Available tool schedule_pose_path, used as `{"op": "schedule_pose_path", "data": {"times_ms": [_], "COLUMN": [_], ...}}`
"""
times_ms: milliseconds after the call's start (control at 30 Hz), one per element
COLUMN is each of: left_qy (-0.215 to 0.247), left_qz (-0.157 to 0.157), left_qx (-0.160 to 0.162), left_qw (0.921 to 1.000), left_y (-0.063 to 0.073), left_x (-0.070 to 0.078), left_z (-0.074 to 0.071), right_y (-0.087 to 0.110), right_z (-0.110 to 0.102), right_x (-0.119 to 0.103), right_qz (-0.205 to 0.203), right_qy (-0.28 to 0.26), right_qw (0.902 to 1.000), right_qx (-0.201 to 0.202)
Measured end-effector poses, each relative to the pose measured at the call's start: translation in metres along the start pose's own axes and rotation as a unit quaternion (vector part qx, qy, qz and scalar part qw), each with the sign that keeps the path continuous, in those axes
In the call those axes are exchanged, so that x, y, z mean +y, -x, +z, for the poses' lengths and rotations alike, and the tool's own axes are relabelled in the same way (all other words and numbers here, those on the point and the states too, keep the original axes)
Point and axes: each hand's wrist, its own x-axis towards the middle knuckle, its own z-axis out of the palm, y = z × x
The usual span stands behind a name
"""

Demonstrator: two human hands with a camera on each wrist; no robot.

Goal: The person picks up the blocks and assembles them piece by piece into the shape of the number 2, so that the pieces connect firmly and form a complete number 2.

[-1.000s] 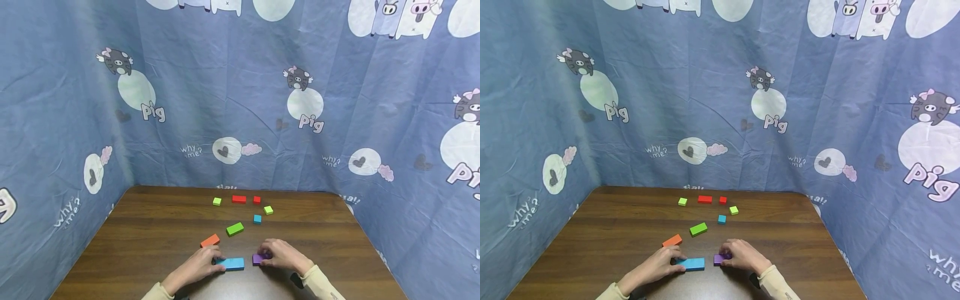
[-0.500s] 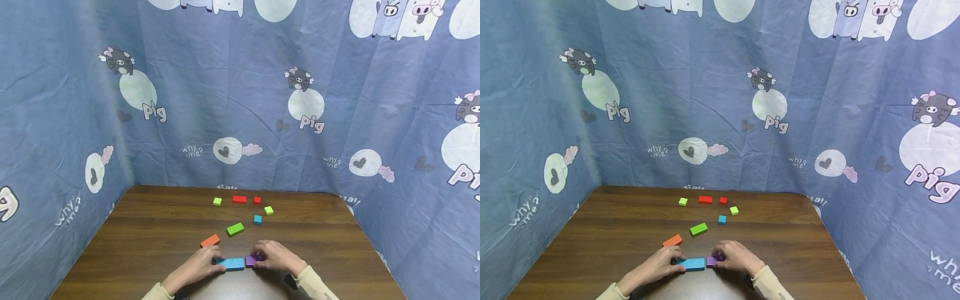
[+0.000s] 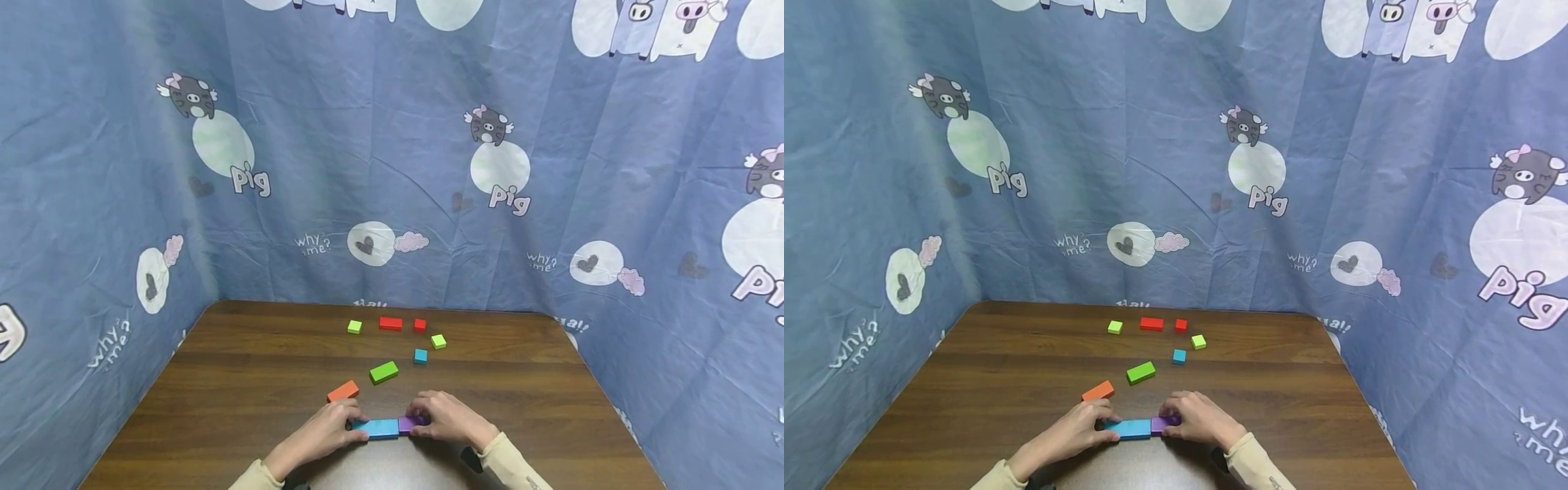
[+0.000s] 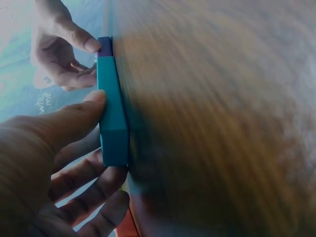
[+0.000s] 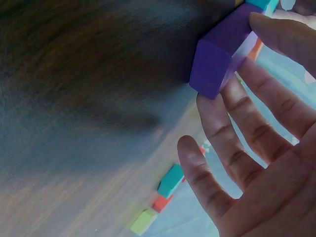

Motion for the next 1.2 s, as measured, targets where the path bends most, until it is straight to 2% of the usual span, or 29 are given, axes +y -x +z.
{"op": "schedule_pose_path", "data": {"times_ms": [433,667,800,1000,1200], "left_qy": [0.004,0.001,-0.002,-0.009,-0.005], "left_qz": [0.006,0.008,0.008,0.002,-0.010], "left_qx": [0.000,0.000,0.000,-0.002,-0.008], "left_qw": [1.0000,1.0000,1.0000,1.0000,0.9999], "left_y": [0.001,0.000,0.001,0.001,0.000], "left_x": [-0.001,-0.001,0.000,0.000,0.001], "left_z": [-0.001,-0.001,0.000,0.000,-0.001], "right_y": [0.000,-0.002,-0.005,-0.010,-0.013], "right_z": [0.001,0.000,-0.002,-0.004,0.003], "right_x": [0.000,-0.001,-0.006,-0.014,-0.015], "right_qz": [-0.008,-0.052,-0.059,-0.048,-0.062], "right_qy": [0.000,0.018,0.024,0.009,0.030], "right_qw": [0.9999,0.9976,0.9963,0.9978,0.9964], "right_qx": [0.006,0.042,0.058,0.045,0.049]}}
